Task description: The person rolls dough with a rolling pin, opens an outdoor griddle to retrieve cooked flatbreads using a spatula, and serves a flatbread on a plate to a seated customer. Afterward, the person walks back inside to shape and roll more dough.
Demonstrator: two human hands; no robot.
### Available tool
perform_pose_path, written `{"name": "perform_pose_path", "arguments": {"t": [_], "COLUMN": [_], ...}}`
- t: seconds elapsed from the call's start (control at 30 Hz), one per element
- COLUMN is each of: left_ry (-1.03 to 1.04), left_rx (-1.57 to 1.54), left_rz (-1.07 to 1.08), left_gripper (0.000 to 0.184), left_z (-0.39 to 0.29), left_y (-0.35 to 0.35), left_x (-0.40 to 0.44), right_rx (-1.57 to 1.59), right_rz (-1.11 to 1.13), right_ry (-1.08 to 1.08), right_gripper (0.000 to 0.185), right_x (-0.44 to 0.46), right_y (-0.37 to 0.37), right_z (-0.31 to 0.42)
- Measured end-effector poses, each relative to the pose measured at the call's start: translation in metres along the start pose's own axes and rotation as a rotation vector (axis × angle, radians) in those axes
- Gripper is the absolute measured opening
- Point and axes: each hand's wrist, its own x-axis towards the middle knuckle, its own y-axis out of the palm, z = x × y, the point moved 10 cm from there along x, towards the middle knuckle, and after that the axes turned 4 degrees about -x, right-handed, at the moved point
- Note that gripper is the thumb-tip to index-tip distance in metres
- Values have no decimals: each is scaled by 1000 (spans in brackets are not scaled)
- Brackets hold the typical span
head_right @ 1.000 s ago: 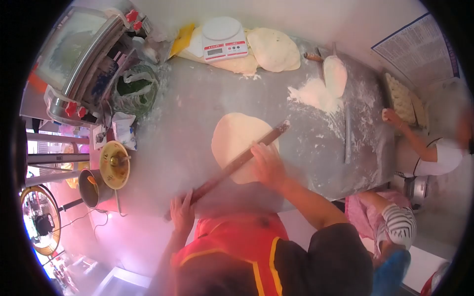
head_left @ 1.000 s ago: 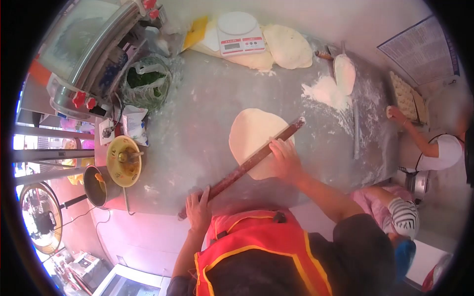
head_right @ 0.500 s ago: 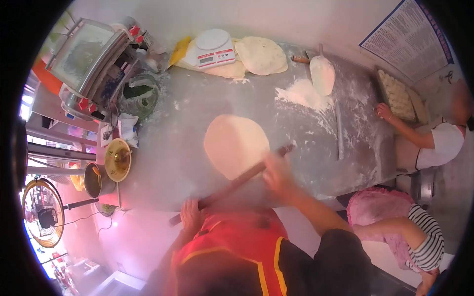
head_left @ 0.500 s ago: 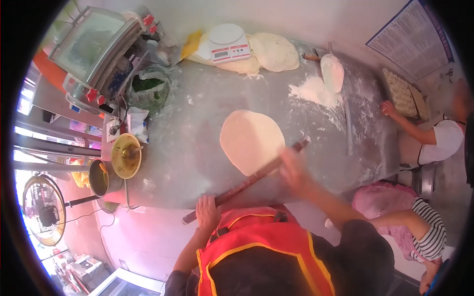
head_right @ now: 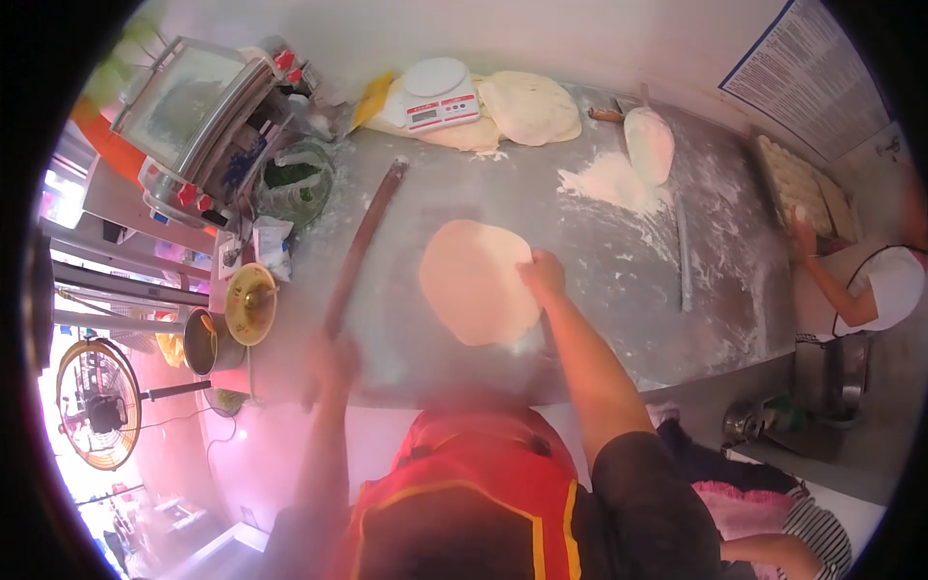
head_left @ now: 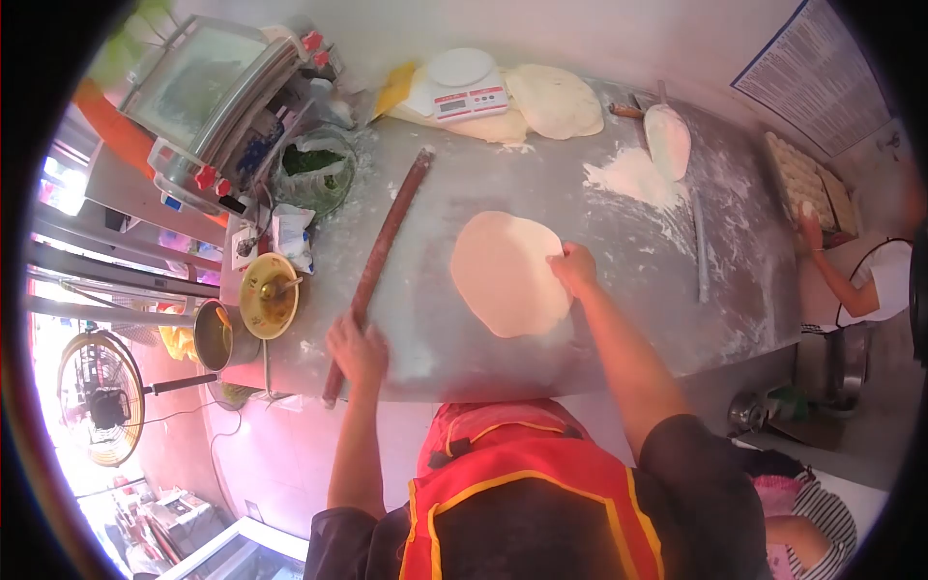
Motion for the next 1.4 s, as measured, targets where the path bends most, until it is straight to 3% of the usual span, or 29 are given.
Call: {"name": "perform_pose_path", "arguments": {"t": [0.1, 0.2, 0.23, 0.27, 0.3, 0.37, 0.4, 0.47, 0.57, 0.67, 0.73, 0.77, 0.83, 0.87, 0.9, 0.93, 1.0, 1.03, 1.13, 1.17, 1.23, 1.27, 1.33, 1.4], "left_ry": [277, 127, 246, 333, 425, 621, 263, 151, -266, -653, -728, -267, 505, 137, -447, -899, -480, -860, -816, -149, 53, -395, -388, -20], "left_rx": [-40, -309, -256, -211, -155, -90, -300, -268, -937, -1360, -1189, -841, -213, -538, -1070, -1364, -1384, -1268, -1231, -1271, -1088, -933, -848, -478], "left_rz": [131, 263, 197, 180, 194, 226, 361, 557, 631, 663, 878, 944, 938, 1113, 1147, 1013, 1031, 1120, 1262, 1176, 1147, 1228, 1009, 571], "left_gripper": [44, 46, 42, 39, 38, 39, 36, 25, 15, 12, 13, 13, 17, 20, 24, 27, 27, 26, 28, 29, 30, 30, 34, 42], "left_z": [-67, -123, -146, -150, -137, -100, -68, -151, -129, -141, -140, -147, -195, -217, -237, -259, -288, -294, -276, -269, -238, -218, -192, -182], "left_y": [50, 90, 96, 117, 152, 227, 245, 138, 146, 151, 168, 185, 200, 202, 200, 196, 197, 181, 183, 191, 178, 159, 140, 97], "left_x": [17, 52, 61, 64, 67, 76, 93, 93, 73, 31, 4, 2, -33, -51, -71, -91, -102, -111, -114, -82, -45, -26, 23, 64], "right_rx": [-19, -79, -91, -176, 33, 24, 21, 13, 140, 366, 338, 235, 31, -5, 96, 254, 495, 566, 769, 866, 971, 1069, 1263, 993], "right_rz": [-20, -153, -144, -227, 113, 129, 137, 179, 128, 116, 136, 148, -325, -184, -140, -109, -55, -28, 24, 29, 64, 110, 207, 494], "right_ry": [-175, -268, -206, -326, -9, -57, -82, -147, -114, -43, -28, -48, -329, -213, -118, 1, 183, 253, 448, 516, 411, 414, 409, 369], "right_gripper": [39, 37, 45, 52, 50, 49, 48, 48, 41, 35, 33, 32, 36, 36, 33, 31, 27, 25, 29, 32, 35, 33, 31, 34], "right_x": [-13, -16, -12, -12, 3, -7, -13, -18, -32, -23, -4, 6, -6, 3, -6, -27, -68, -85, -132, -149, -161, -166, -173, -186], "right_y": [7, 8, 8, 10, 32, 26, 23, 27, 34, 29, 26, 28, -23, -13, -31, -56, -81, -82, -46, -28, 6, 26, 45, 41], "right_z": [19, 13, 3, 2, -26, -14, -8, 8, 14, -13, -38, -58, -70, -120, -144, -160, -180, -185, -196, -194, -159, -132, -69, -17]}}
